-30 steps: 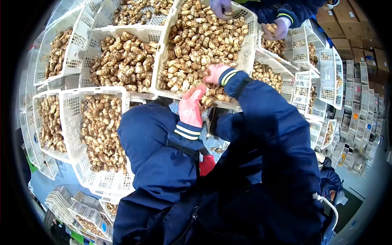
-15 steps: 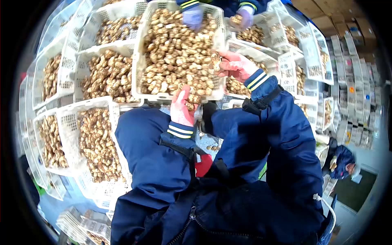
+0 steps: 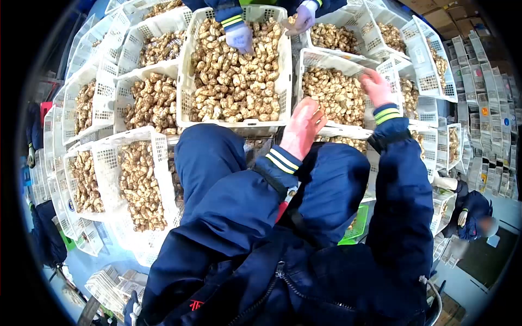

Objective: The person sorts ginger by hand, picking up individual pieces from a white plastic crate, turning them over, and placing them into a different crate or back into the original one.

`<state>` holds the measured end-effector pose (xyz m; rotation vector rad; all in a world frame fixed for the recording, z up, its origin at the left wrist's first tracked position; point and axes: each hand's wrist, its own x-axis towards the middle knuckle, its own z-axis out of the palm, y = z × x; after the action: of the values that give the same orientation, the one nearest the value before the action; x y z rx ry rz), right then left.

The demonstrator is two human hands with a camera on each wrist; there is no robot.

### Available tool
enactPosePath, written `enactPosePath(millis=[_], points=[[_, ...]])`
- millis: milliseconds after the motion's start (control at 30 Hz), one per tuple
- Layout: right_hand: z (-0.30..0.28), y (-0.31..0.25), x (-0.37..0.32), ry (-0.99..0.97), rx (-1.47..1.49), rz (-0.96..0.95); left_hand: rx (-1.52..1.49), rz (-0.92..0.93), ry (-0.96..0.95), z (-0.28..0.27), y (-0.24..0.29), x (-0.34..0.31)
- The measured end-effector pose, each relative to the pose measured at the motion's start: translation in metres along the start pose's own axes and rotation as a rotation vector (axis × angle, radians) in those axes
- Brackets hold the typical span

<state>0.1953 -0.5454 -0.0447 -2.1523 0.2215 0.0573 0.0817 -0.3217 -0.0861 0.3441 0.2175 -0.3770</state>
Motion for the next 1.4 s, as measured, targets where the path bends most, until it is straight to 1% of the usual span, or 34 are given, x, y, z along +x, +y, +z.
enactPosePath(millis=[33, 67, 100, 133, 167, 200, 267, 333, 367, 400, 433, 467, 500, 533, 600, 633, 667, 733, 800, 833, 867, 900, 933, 967, 1000, 1033, 1067, 1133, 1200, 1267, 1300, 1333, 1367, 1400], points=[[0.028, -0.021, -0.006, -0.096, -0.151, -0.011, -0.035, -0.068, -0.038, -0.011, 0.008, -0.004], [0.058, -0.025, -0.007, -0.225, -0.126, -0.081, -0.019, -0.107, 0.007, -0.018, 0.012, -0.006], [0.092, -0.026, 0.001, -0.429, -0.177, -0.177, -0.012, -0.123, 0.026, -0.029, 0.016, -0.009], [0.127, -0.027, 0.006, -0.473, -0.514, -0.359, -0.007, -0.136, 0.047, -0.04, 0.021, -0.012], [0.157, -0.049, -0.001, -0.591, -0.621, -0.356, -0.054, -0.112, 0.085, -0.058, 0.026, -0.014], [0.18, -0.068, -0.009, -0.708, -0.731, -0.348, -0.036, -0.083, 0.296, -0.061, 0.034, -0.021], [0.231, -0.045, 0.0, -0.798, -0.933, -0.562, -0.088, 0.057, 0.342, -0.098, 0.049, -0.024], [0.264, -0.024, 0.003, -0.815, -1.17, -0.629, -0.031, 0.176, 0.481, -0.114, 0.066, -0.034], [0.273, -0.02, 0.003, -0.843, -1.236, -0.535, -0.005, 0.198, 0.531, -0.12, 0.072, -0.039], [0.282, -0.012, 0.01, -0.817, -1.282, -0.668, 0.04, 0.208, 0.531, -0.119, 0.081, -0.044], [0.283, -0.006, 0.019, -0.777, -1.28, -0.677, 0.024, 0.212, 0.554, -0.116, 0.089, -0.046], [0.277, -0.014, 0.021, -0.737, -1.277, -0.683, 0.007, 0.212, 0.574, -0.116, 0.094, -0.049], [0.266, -0.022, 0.026, -0.623, -1.125, -0.596, 0.006, 0.218, 0.556, -0.115, 0.096, -0.051], [0.253, -0.044, 0.028, -0.607, -0.938, -0.427, 0.003, 0.224, 0.536, -0.116, 0.096, -0.052], [0.227, -0.056, 0.033, -0.789, -0.299, -0.177, -0.005, 0.21, 0.477, -0.122, 0.089, -0.049], [0.216, -0.07, 0.026, -0.91, -0.063, 0.018, 0.001, 0.182, 0.446, -0.118, 0.091, -0.049], [0.207, -0.082, 0.016, -0.993, 0.094, 0.033, 0.006, 0.155, 0.417, -0.113, 0.091, -0.049], [0.197, -0.103, -0.01, -1.059, 0.254, 0.027, -0.026, 0.134, 0.415, -0.103, 0.095, -0.049], [0.199, -0.112, -0.022, -1.107, 0.217, 0.016, 0.035, 0.116, 0.362, -0.096, 0.096, -0.049], [0.202, -0.115, -0.026, -1.137, 0.213, -0.003, 0.042, 0.146, 0.311, -0.095, 0.095, -0.05], [0.204, -0.119, -0.03, -1.165, 0.208, -0.021, -0.018, 0.205, 0.275, -0.094, 0.093, -0.054], [0.206, -0.121, -0.033, -1.142, 0.168, -0.105, 0.001, 0.216, 0.267, -0.096, 0.095, -0.053], [0.209, -0.121, -0.032, -1.145, 0.167, -0.103, 0.017, 0.227, 0.259, -0.097, 0.097, -0.052], [0.211, -0.12, -0.029, -1.068, 0.126, -0.076, 0.015, 0.224, 0.262, -0.099, 0.098, -0.049], [0.212, -0.119, -0.027, -0.988, 0.085, -0.047, 0.026, 0.204, 0.309, -0.1, 0.099, -0.047], [0.212, -0.116, -0.023, -0.86, 0.013, -0.197, 0.037, 0.183, 0.357, -0.101, 0.099, -0.047], [0.21, -0.113, -0.019, -0.751, -0.12, -0.237, -0.01, 0.233, 0.301, -0.095, 0.104, -0.053], [0.211, -0.096, -0.012, -0.506, -0.522, -0.356, -0.089, 0.289, 0.249, -0.075, 0.119, -0.062], [0.21, -0.082, -0.01, -0.481, -0.734, -0.34, -0.201, 0.307, 0.2, -0.054, 0.148, -0.078], [0.217, -0.064, -0.006, -0.523, -0.837, -0.389, -0.328, 0.524, 0.004, -0.028, 0.191, -0.111], [0.218, -0.067, -0.011, -0.556, -0.881, -0.364, -0.33, 0.686, -0.04, -0.016, 0.212, -0.134], [0.22, -0.069, -0.017, -0.59, -0.922, -0.336, -0.279, 0.79, -0.265, -0.024, 0.235, -0.149], [0.225, -0.059, -0.016, -0.62, -1.032, -0.407, -0.312, 0.892, -0.088, -0.013, 0.249, -0.175], [0.233, -0.044, -0.017, -0.593, -1.181, -0.504, -0.395, 0.898, -0.149, -0.021, 0.258, -0.194]])
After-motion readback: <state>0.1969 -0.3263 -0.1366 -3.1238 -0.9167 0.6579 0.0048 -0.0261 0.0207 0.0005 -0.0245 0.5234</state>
